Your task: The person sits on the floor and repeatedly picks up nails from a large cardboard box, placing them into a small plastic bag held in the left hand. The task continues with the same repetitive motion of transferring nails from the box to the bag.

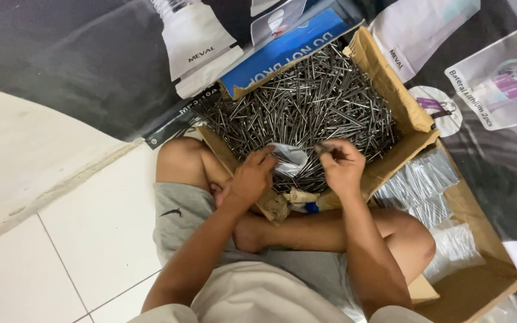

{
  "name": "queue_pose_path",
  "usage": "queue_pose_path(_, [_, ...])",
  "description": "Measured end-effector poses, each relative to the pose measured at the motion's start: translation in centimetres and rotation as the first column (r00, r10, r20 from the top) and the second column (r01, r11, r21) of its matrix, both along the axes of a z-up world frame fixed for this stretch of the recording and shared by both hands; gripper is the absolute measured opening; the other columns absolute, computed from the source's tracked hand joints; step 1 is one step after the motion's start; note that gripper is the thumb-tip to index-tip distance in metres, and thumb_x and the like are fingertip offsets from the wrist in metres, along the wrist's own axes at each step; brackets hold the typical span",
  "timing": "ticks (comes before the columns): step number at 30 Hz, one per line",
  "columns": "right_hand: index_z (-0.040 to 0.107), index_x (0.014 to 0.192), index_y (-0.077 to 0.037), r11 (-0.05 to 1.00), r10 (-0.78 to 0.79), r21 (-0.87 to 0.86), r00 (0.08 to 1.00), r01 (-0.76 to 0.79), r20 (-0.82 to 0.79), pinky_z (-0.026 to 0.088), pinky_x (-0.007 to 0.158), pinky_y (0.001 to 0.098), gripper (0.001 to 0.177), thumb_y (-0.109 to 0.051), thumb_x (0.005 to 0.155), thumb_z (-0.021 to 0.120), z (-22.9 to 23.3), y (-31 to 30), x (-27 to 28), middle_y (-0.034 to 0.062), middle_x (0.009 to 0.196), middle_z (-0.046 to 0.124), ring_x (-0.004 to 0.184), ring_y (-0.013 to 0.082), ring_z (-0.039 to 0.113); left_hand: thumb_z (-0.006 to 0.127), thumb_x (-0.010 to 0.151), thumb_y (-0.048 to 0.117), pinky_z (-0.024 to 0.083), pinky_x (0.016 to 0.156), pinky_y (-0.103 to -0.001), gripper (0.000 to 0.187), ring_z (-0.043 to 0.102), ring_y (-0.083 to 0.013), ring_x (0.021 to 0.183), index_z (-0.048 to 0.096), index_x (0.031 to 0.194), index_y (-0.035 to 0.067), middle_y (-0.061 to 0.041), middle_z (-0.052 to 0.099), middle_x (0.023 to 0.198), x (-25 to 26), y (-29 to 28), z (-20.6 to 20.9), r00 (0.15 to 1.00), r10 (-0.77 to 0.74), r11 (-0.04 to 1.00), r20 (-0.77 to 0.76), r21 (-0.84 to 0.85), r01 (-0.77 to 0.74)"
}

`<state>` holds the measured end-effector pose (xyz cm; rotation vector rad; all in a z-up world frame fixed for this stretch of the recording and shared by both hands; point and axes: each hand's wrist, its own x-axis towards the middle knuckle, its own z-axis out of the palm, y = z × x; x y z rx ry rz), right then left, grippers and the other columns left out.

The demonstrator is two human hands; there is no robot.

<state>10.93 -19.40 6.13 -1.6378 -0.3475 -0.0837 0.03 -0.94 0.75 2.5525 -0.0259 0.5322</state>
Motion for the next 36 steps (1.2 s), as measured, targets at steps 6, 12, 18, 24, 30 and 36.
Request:
queue_pose_path(6, [0.072,0.082,-0.002,0.985,0.077,-0.143,0.989,-0.095,-0.13,0.051,0.06,0.0304,0.02,0.009,0.067,0.075,-2.3,0.7,-1.6,0.0088,0.068,0.066,0.066,0.0139,0.061,0.054,0.083,0.005,0.054,0.088,-0.036,0.02,0.062,-0.03,0.108,0.058,0.1,0.014,-0.005,0.056,0.131,-0.7,0.1,-0.2,0.998,-0.058,0.998,0.01,-0.018,0.058])
queue_pose_path(12, [0.073,0.08,-0.003,0.923,0.101,-0.358,0.987,-0.139,-0.123,0.053,0.067,0.0361,0.015,0.0,0.066,0.076,-4.6,1.5,-1.8,0.012,0.073,0.071,0.072,0.0253,0.07,0.054,0.089,0.01,0.054,0.091,-0.038,0.015,0.061,-0.032,0.111,0.059,0.102,0.014,-0.008,0.053,0.135,-1.0,0.1,-2.2,0.996,-0.066,0.997,0.065,-0.032,0.068])
queue_pose_path(18, [0.074,0.078,-0.01,0.861,0.062,-0.492,0.987,-0.128,-0.149,0.052,0.064,0.0333,0.014,-0.009,0.065,0.079,-4.1,0.1,-1.3,0.0077,0.071,0.071,0.071,0.0241,0.069,0.054,0.088,0.007,0.053,0.093,-0.039,0.015,0.062,-0.0319,0.106,0.059,0.101,0.012,-0.01,0.057,0.128,-1.0,0.0,-1.1,0.989,-0.063,0.998,0.132,-0.014,0.065])
queue_pose_path(24, [0.075,0.078,-0.011,0.86,0.059,-0.496,0.989,-0.119,-0.135,0.052,0.062,0.0329,0.014,-0.011,0.065,0.079,-4.7,0.9,-2.5,0.0081,0.068,0.07,0.068,0.0248,0.068,0.054,0.09,0.008,0.052,0.093,-0.039,0.011,0.063,-0.031,0.106,0.061,0.098,0.012,-0.011,0.058,0.128,-0.9,0.0,-1.5,0.983,-0.084,0.996,0.162,-0.03,0.09])
queue_pose_path(30, [0.075,0.083,-0.006,0.857,0.101,-0.476,0.97,-0.199,-0.223,0.052,0.067,0.0371,0.015,-0.006,0.069,0.074,-3.9,2.3,-3.0,0.0138,0.076,0.071,0.074,0.0289,0.069,0.053,0.09,0.005,0.051,0.097,-0.042,0.015,0.062,-0.0323,0.109,0.062,0.101,0.009,-0.013,0.057,0.129,-1.0,0.2,-2.1,0.977,-0.098,0.993,0.189,-0.043,0.108])
queue_pose_path(36, [0.077,0.09,-0.006,0.875,0.233,-0.405,0.964,-0.267,-0.131,0.052,0.077,0.0448,0.015,-0.005,0.075,0.076,0.4,1.8,-3.0,0.018,0.086,0.072,0.088,0.0383,0.068,0.053,0.091,0.005,0.051,0.097,-0.041,0.014,0.062,-0.0317,0.11,0.061,0.102,0.01,-0.012,0.057,0.131,-1.0,0.0,-1.5,0.983,-0.092,0.995,0.161,-0.015,0.096])
